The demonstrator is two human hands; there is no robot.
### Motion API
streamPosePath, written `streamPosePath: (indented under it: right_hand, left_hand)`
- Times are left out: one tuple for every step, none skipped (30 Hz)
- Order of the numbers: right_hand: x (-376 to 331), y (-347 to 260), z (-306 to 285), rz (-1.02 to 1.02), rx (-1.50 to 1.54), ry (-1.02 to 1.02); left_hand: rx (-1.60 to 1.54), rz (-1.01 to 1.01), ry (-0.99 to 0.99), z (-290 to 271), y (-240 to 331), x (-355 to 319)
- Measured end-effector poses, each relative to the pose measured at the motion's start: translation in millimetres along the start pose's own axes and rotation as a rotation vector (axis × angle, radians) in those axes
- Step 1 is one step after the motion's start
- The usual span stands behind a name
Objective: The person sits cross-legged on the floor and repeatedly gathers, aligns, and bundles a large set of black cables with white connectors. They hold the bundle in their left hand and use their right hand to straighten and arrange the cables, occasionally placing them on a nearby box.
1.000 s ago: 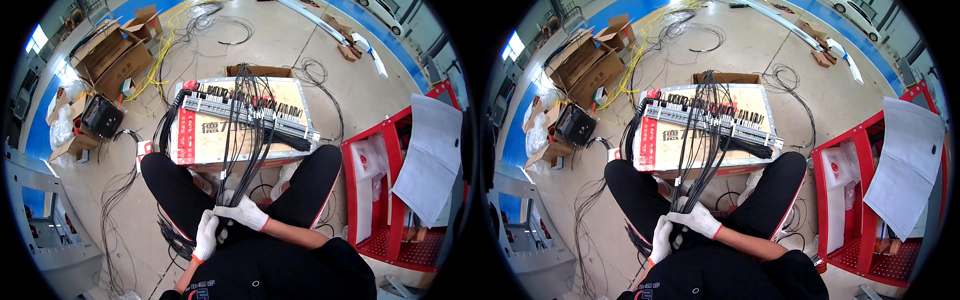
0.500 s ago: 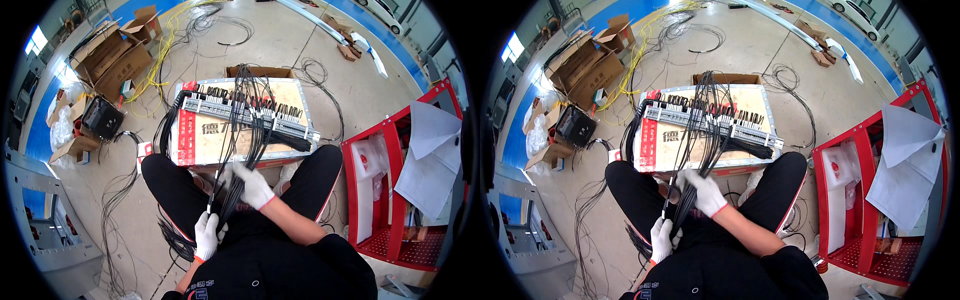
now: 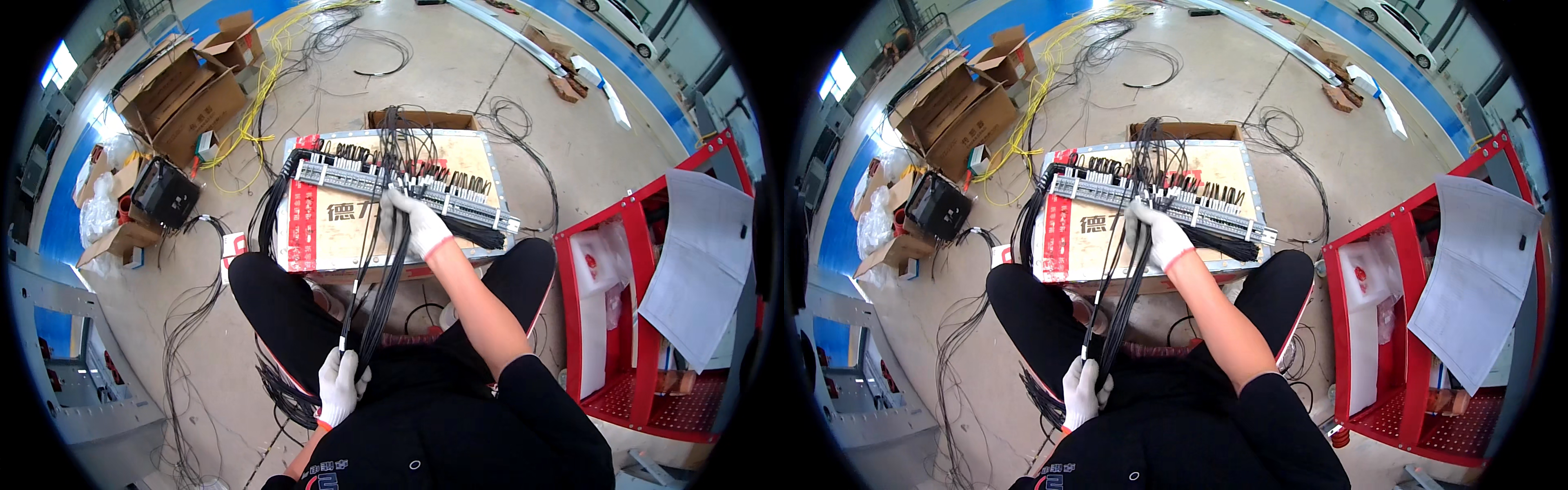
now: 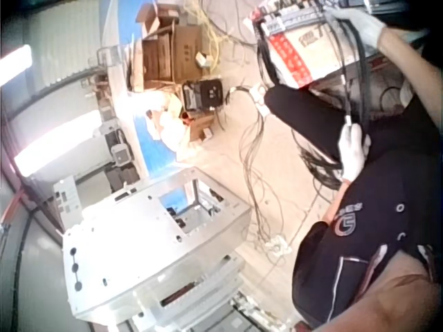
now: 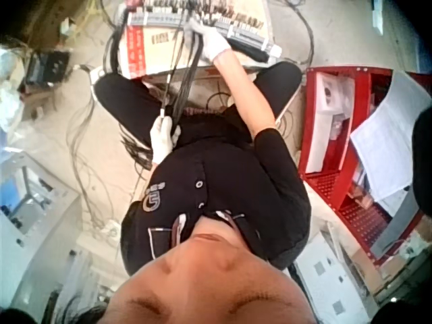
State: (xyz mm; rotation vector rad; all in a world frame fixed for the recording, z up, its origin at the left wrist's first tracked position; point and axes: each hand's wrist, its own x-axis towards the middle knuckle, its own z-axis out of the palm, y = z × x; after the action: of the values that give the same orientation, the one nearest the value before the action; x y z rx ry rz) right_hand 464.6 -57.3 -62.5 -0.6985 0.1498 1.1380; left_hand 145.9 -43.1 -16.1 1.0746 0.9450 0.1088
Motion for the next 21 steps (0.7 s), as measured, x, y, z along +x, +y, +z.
streamPosePath:
  right_hand:
    - [-14.0, 11.9, -1.8, 0.007, -0.05, 0.029]
    - [-39.8, 29.3, 11.0, 0.074, 0.018, 0.127]
    - [-68.9, 47.0, 20.9, 0.134, -0.072, 0.196]
    - [-100.8, 62.8, 37.7, 0.153, -0.105, 0.171]
    - [-115.3, 86.6, 20.8, 0.075, -0.238, 0.085]
    - [-126.6, 102.2, 17.8, 0.07, -0.384, -0.026]
    - [-140.9, 118.7, 18.8, 0.111, -0.384, 0.063]
    - [-142.4, 138.7, 4.7, 0.094, -0.464, -0.018]
    - [-152.0, 138.8, 16.3, 0.076, -0.665, 0.009]
    - [-161.0, 136.8, 28.2, 0.055, -0.865, 0.034]
    - [-157.1, 140.8, 23.3, 0.02, -0.873, -0.052]
    - [-153.6, 143.9, 17.0, 0.029, -0.891, -0.054]
    - [-149.0, 146.9, 12.6, 0.038, -0.907, -0.057]
    - [-146.6, 149.3, 10.1, 0.046, -0.924, -0.06]
    - [-148.9, 145.9, 13.6, 0.029, -0.952, -0.049]
    - [-149.2, 148.1, 12.4, -0.016, -0.907, -0.041]
    - [-150.9, 150.9, 11.4, -0.058, -0.865, -0.034]
    - [-151.8, 152.4, 11.4, -0.101, -0.823, -0.027]
    - [-153.0, 152.6, 12.0, -0.095, -0.669, 0.024]
    - [-149.9, 151.6, 9.3, -0.233, -0.745, 0.063]
    - [-147.1, 150.2, 7.7, -0.165, -0.667, 0.081]
  left_hand:
    - [-0.02, 0.003, -0.014, -2.5, -2.1, 1.1]
    - [-0.043, 0.005, -0.021, -6.1, -6.1, 2.5]
    - [-0.084, 0.024, -0.045, -9.8, -11.5, 4.7]
    - [-0.124, 0.042, -0.076, -12.6, -16.8, 7.1]
    - [-0.153, 0.061, -0.116, -12.5, -19.3, 7.7]
    - [-0.131, 0.06, -0.111, -11.2, -19.5, 6.9]
    - [-0.11, 0.059, -0.105, -9.3, -19.0, 6.5]
    - [-0.085, 0.06, -0.101, -6.7, -17.3, 5.5]
    - [-0.064, 0.052, -0.092, -8.9, -20.7, 7.9]
    - [-0.06, 0.047, -0.077, -8.2, -19.9, 8.1]
    - [-0.055, 0.045, -0.059, -8.2, -18.0, 7.0]
    - [-0.049, 0.042, -0.041, -8.5, -16.8, 5.7]
    - [-0.068, 0.064, -0.057, -10.1, -21.1, 8.2]
    - [-0.061, 0.069, -0.049, -11.8, -22.2, 8.0]
    - [-0.057, 0.07, -0.046, -11.4, -23.2, 8.4]
    - [-0.053, 0.071, -0.042, -10.3, -24.0, 8.6]
    - [-0.068, 0.077, 0.006, -4.6, -17.7, 6.9]
    - [-0.019, 0.086, 0.028, -3.5, -16.4, 6.2]
    - [0.03, 0.095, 0.049, -3.1, -16.0, 5.7]
    - [0.08, 0.107, 0.068, -2.0, -14.6, 6.2]
    - [0.068, 0.116, 0.07, -1.1, -14.4, 7.1]
